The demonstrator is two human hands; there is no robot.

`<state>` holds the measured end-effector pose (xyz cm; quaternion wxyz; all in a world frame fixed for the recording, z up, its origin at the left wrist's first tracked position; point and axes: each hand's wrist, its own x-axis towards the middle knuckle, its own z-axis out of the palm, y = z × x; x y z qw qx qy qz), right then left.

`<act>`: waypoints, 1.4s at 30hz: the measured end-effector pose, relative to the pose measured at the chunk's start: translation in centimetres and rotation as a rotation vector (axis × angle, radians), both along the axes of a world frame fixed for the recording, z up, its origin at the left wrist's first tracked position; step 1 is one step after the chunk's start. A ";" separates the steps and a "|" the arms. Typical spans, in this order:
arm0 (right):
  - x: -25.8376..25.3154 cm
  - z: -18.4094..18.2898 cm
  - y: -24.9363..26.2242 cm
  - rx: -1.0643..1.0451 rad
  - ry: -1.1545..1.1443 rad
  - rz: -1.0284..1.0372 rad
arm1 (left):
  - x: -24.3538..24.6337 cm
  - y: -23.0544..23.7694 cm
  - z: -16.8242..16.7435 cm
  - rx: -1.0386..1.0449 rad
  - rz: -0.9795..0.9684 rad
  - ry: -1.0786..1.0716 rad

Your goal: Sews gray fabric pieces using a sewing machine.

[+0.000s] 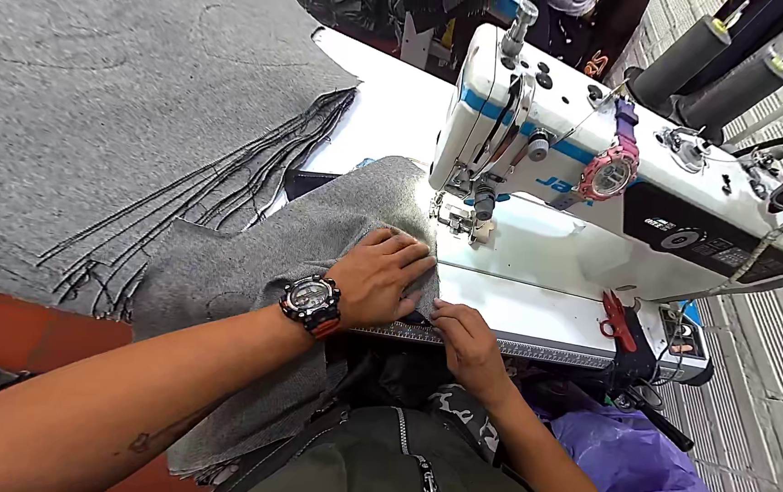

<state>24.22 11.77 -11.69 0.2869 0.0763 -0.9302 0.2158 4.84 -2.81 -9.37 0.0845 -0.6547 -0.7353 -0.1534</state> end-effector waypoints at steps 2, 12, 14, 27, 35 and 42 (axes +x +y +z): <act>-0.2 -0.1 0.2 0.002 0.007 -0.013 | -0.2 0.2 0.1 -0.016 0.006 0.003; -4.0 0.4 1.5 0.027 -0.031 -0.094 | -5.4 2.9 0.1 -0.008 -0.102 -0.017; -5.0 0.6 1.6 0.036 -0.043 -0.113 | -6.9 3.6 0.4 -0.038 -0.148 -0.021; -9.1 1.5 2.0 0.028 -0.102 -0.204 | -10.7 5.9 1.9 -0.103 -0.199 0.016; -7.3 0.7 0.7 0.099 -0.039 -0.247 | -5.8 2.3 -0.3 0.127 -0.028 -0.385; -9.5 1.3 1.5 0.144 -0.112 -0.253 | -10.2 4.9 -0.1 0.081 -0.105 -0.423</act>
